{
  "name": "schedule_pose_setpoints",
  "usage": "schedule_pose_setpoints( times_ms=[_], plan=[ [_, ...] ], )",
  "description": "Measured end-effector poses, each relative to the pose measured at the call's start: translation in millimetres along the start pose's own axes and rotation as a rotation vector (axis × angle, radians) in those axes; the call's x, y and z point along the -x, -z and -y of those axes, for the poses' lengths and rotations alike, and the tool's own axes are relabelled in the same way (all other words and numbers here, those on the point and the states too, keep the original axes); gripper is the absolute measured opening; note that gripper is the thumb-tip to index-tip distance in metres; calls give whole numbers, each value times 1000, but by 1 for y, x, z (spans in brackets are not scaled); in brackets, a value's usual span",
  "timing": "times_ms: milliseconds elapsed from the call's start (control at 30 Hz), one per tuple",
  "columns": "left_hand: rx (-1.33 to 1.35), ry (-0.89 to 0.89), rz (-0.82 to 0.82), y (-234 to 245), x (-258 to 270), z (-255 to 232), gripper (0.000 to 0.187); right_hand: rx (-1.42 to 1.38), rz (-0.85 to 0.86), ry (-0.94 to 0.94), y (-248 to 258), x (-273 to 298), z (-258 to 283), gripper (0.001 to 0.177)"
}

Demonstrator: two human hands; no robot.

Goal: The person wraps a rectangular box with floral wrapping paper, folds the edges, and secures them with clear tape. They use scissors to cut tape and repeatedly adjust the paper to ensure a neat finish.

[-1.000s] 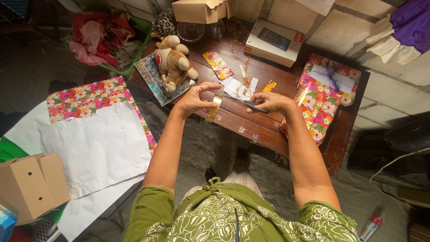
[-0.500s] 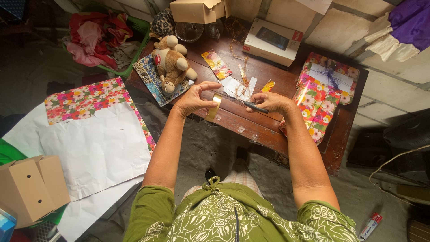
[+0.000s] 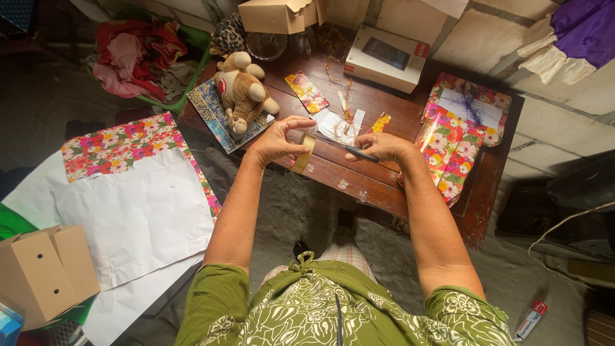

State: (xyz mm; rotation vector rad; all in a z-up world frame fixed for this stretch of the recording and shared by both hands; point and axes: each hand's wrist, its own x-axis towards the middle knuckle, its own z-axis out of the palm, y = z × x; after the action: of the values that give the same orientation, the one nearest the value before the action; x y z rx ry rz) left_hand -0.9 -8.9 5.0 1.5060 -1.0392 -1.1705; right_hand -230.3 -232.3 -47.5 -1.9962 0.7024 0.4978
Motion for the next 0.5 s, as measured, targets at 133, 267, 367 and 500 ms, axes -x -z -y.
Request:
schedule_pose_setpoints(
  times_ms=[133, 267, 367, 500],
  plan=[
    [32, 57, -7, -2, -1, -2, 70, 50, -3, -32, -1, -1, -1, 63],
    [0, 53, -17, -5, -3, -2, 71, 58, -5, -78, -4, -4, -1, 67],
    [-17, -4, -14, -6, -4, -2, 71, 94, -32, 7, -5, -5, 0, 67],
    [-1, 43, -36, -7, -3, -5, 71, 77, -28, 2, -5, -4, 0, 68]
  ],
)
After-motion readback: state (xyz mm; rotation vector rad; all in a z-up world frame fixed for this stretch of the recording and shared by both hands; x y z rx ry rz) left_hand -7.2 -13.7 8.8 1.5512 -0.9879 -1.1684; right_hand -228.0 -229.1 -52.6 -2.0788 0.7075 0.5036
